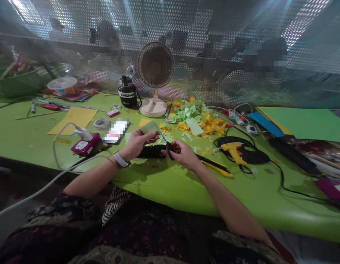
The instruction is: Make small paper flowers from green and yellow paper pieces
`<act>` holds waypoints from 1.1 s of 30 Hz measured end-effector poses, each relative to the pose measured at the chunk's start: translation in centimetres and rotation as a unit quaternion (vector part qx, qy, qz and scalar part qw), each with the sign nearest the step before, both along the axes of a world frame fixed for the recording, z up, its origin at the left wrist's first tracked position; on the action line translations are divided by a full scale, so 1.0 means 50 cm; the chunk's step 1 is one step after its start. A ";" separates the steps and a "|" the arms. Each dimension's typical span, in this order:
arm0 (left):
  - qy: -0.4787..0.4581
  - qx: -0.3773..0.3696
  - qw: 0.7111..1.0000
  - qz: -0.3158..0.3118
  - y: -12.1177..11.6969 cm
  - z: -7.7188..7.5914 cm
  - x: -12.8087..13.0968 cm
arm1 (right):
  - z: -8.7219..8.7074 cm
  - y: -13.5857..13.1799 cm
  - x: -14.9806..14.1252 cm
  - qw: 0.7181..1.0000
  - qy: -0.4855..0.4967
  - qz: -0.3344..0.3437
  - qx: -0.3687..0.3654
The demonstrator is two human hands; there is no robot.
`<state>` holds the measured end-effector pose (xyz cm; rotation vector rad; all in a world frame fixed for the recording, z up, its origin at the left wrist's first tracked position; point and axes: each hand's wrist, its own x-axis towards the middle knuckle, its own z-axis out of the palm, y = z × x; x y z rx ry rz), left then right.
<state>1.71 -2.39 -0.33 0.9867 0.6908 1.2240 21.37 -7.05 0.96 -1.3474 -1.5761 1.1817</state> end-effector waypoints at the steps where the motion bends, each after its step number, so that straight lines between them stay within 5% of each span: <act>1: -0.001 0.000 1.000 -0.001 0.000 0.000 0.000 | 0.000 0.000 0.001 1.000 0.001 -0.001 -0.002; 33: -0.024 -0.046 0.998 -0.038 0.007 0.003 -0.005 | 0.007 -0.006 0.004 1.000 -0.011 0.010 0.002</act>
